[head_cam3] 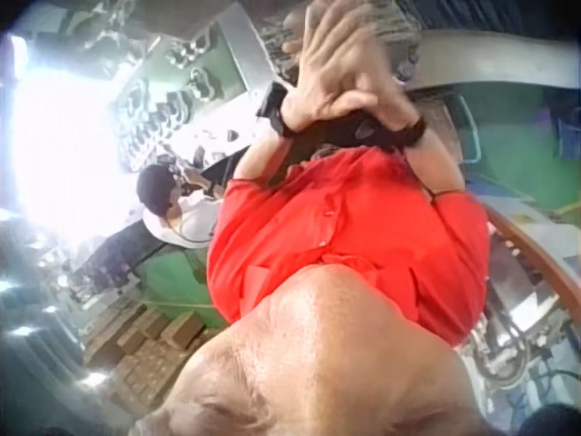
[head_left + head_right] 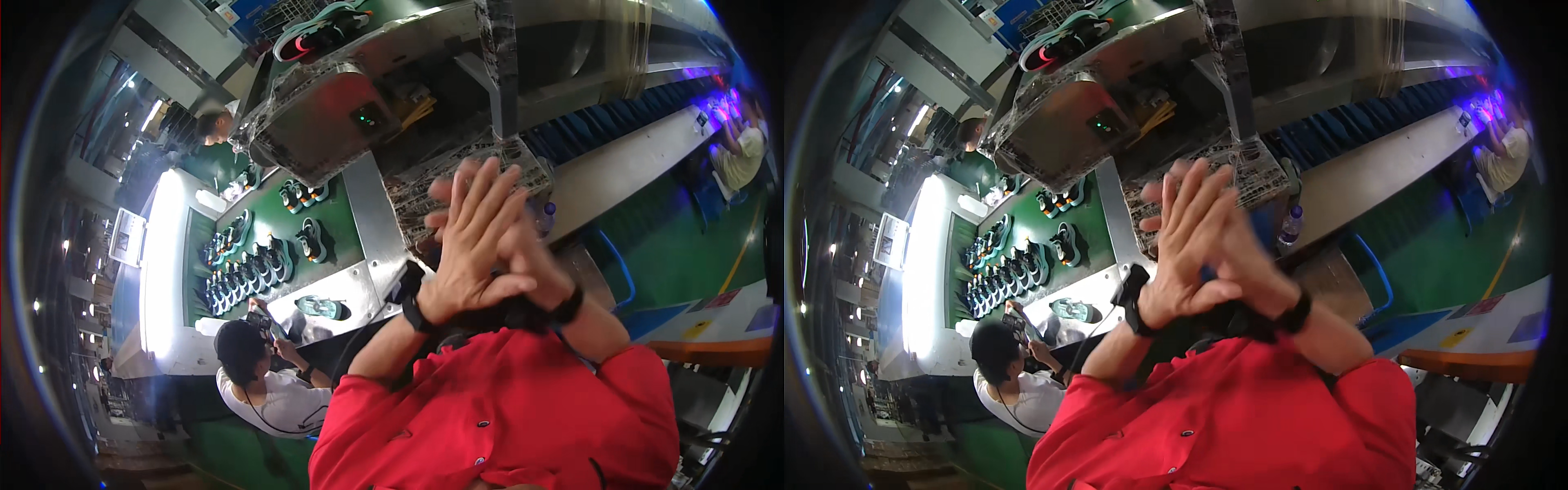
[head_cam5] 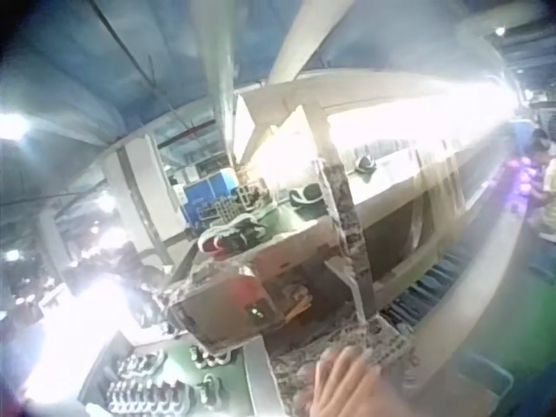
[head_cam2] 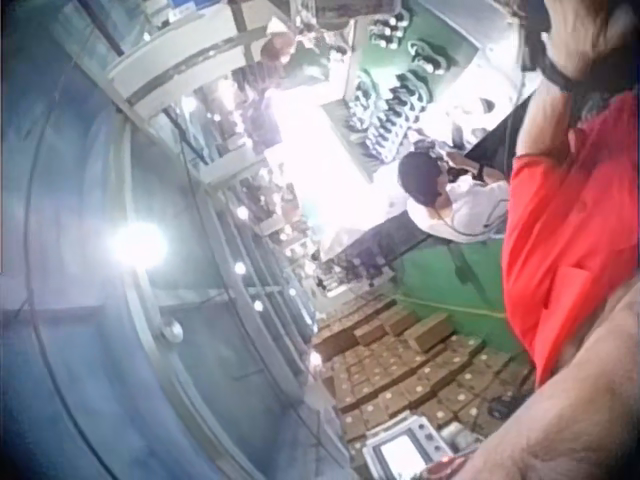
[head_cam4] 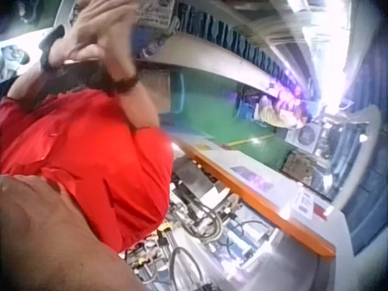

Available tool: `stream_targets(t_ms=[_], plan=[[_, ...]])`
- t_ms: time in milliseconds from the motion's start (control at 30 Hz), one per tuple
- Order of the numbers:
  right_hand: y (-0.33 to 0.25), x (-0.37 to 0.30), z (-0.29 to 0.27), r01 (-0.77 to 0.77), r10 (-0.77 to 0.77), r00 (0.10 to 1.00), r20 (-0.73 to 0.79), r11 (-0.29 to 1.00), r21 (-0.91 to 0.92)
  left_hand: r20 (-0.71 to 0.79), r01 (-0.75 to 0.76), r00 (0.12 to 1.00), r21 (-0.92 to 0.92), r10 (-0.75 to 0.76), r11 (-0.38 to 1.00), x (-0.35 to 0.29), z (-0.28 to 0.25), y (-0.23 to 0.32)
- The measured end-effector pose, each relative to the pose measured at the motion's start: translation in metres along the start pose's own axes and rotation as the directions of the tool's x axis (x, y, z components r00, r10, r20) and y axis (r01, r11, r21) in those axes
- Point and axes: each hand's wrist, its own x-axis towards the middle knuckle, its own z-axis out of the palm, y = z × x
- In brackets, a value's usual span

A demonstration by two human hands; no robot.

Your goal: Operating a shoe lasting machine and placing finished shoe components onto a conveyor belt.

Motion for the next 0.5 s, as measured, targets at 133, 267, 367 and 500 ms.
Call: stream_targets(t_ms=[133,267,367,500], plan=[[0.023,-0.020,-0.006,0.008,-0.027,0.985,-0.172,0.994,-0.107,0.015,0.050,0.999,-0.335,-0.048,0.941,0.001,0.014,0.003],[0.019,-0.005,-0.024,0.197,-0.378,0.918,-0.119,0.696,-0.690,-0.032,0.313,0.675,-0.893,-0.738,0.324,-0.006,0.042,0.029],[-0.005,0.003,-0.042,0.341,-0.416,0.894,0.168,0.388,-0.856,0.202,0.231,0.613,-0.970,-0.764,-0.072,-0.020,0.042,0.022],[-0.032,0.031,-0.077,0.487,-0.294,0.814,0.500,-0.123,-0.865,0.292,0.377,0.589,-0.924,-0.753,-0.063,-0.012,0.023,0.050]])
